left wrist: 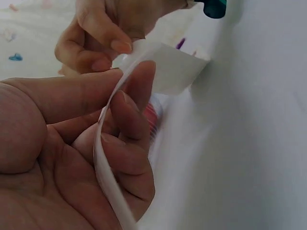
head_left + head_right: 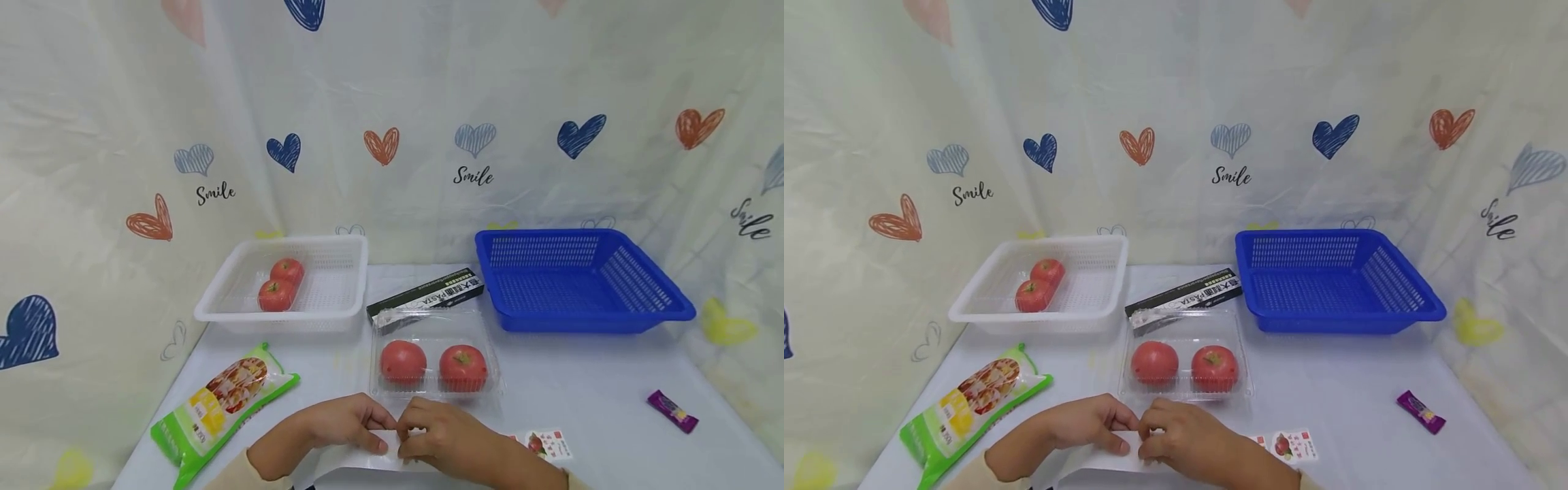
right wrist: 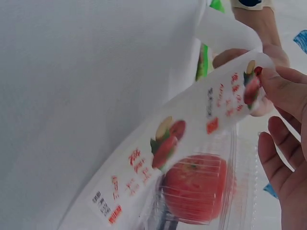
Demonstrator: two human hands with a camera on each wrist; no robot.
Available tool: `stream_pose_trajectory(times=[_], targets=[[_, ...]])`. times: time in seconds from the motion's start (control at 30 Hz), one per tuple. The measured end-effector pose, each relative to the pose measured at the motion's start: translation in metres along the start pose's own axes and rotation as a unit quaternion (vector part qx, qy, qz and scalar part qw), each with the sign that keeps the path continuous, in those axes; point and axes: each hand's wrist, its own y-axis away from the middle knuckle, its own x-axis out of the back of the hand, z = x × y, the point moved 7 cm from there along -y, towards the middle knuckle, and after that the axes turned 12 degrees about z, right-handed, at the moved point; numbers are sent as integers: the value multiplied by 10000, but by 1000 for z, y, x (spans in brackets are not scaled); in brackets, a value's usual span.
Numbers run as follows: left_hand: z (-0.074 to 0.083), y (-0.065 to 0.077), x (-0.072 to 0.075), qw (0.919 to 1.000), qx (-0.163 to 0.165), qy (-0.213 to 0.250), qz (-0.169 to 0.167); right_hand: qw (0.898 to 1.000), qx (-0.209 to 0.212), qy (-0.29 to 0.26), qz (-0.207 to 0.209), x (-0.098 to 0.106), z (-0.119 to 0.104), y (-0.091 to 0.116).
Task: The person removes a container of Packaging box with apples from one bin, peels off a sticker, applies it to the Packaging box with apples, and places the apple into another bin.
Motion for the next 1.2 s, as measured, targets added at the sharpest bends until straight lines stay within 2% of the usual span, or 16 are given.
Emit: stream_pose_trajectory(times=[0.2, 0.37, 0.5, 0.73, 0.9, 0.97, 1.07, 1.1, 1.2], targets=[[-4, 1, 8, 9966, 38, -775, 293, 9997, -107, 153, -124, 12, 2, 4], [-8, 4, 15, 9858, 68, -1513, 728, 9994, -299, 189, -57, 27, 4, 12], [-10, 5, 20, 9785, 36, -1810, 990, 9987, -436, 259, 3, 36, 4, 19], [-8, 5, 24, 9588, -236, -2588, 1144, 9973, -689, 245, 62, 52, 5, 30], [-14, 6, 18, 9502, -214, -2943, 999, 9968, -716, 151, 312, 64, 5, 35], [-17, 6, 16, 9458, -203, -3080, 1008, 9957, -855, 143, 333, 69, 7, 35], [-20, 6, 18, 9375, -205, -3261, 1198, 9879, -1542, 183, 38, 74, 17, 36], [-21, 7, 19, 9358, -203, -3275, 1289, 9811, -1926, 140, -141, 75, 22, 37], [-23, 11, 26, 9358, -167, -3154, 1565, 9521, -2997, -34, -613, 77, 34, 42]])
